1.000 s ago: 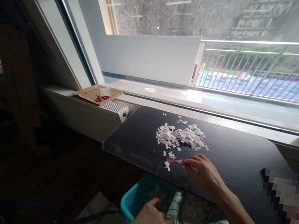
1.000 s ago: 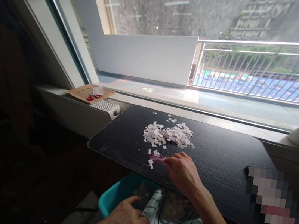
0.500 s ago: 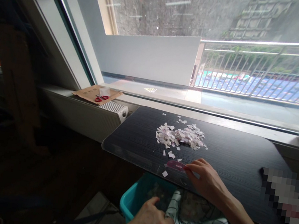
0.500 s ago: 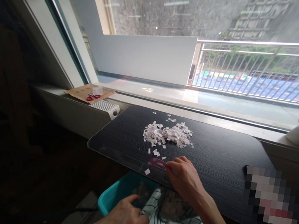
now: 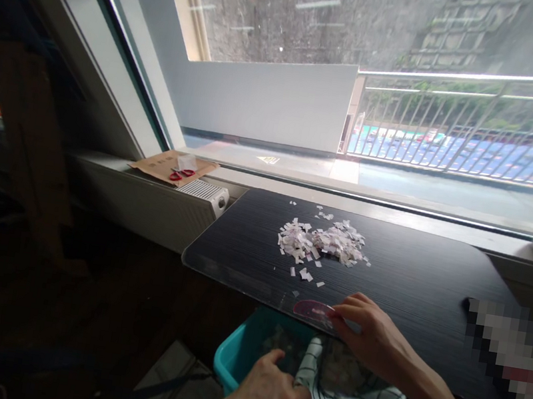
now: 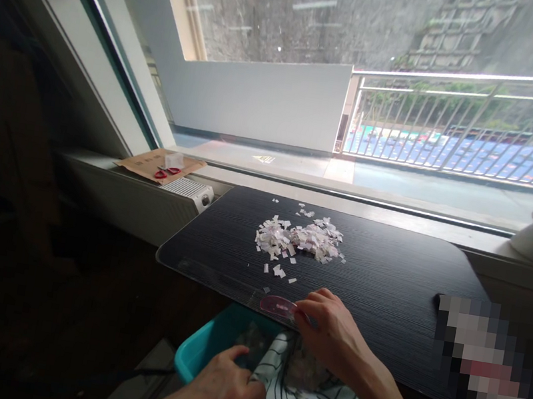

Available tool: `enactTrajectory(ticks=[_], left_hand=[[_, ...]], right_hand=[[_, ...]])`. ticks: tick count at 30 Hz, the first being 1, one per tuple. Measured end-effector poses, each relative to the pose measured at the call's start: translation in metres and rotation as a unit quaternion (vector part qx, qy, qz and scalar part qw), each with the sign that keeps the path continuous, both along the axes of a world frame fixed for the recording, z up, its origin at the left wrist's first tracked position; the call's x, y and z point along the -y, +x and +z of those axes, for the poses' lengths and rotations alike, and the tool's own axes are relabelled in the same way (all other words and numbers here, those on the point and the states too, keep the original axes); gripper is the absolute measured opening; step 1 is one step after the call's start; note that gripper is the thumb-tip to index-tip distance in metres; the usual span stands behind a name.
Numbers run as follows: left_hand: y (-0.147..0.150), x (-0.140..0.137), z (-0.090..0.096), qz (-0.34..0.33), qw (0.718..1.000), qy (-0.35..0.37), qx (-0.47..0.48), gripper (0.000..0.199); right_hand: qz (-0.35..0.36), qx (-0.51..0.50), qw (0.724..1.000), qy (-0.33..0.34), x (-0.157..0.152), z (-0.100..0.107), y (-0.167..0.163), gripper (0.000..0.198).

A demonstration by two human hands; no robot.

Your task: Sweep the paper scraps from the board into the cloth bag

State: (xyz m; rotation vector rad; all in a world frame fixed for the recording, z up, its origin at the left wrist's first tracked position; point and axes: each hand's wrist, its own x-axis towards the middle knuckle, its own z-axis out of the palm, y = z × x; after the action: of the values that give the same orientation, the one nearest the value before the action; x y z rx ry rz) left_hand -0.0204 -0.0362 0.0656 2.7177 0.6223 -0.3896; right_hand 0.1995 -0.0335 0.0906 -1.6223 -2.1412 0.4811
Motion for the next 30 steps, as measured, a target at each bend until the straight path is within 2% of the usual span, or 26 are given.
enactTrajectory(ticks=[7, 13, 16, 22, 26, 30], left_hand=[[0.001, 0.001, 0.002, -0.007, 1.0, 0.014, -0.006, 0.023], [-0.007, -0.003, -0.004, -0.015, 0.999, 0.033, -0.037, 0.016], [-0.026, -0.001, -0.006, 0.031, 0.999, 0.022, -0.029, 0.013], [-0.067, 0.004, -0.007, 0.187, 0.981, 0.002, 0.054, 0.016], [-0.078, 0.004, -0.011, 0.22, 0.973, -0.023, 0.064, 0.015], [-0.072, 0.001, -0.007, 0.215, 0.975, -0.026, 0.051, 0.016]], right_hand=[[-0.006, 0.008, 1.0, 0.027, -0.006, -0.004, 0.007, 0.027], [-0.034, 0.046, 0.996, 0.065, -0.026, -0.01, 0.012, 0.027], [-0.02, 0.056, 0.997, 0.058, -0.035, -0.012, 0.008, 0.027], [-0.012, 0.062, 0.997, 0.048, -0.038, -0.017, 0.006, 0.028], [-0.012, 0.062, 0.997, 0.038, -0.031, -0.017, 0.01, 0.028], [-0.026, 0.061, 0.997, 0.046, -0.027, -0.019, 0.014, 0.027]])
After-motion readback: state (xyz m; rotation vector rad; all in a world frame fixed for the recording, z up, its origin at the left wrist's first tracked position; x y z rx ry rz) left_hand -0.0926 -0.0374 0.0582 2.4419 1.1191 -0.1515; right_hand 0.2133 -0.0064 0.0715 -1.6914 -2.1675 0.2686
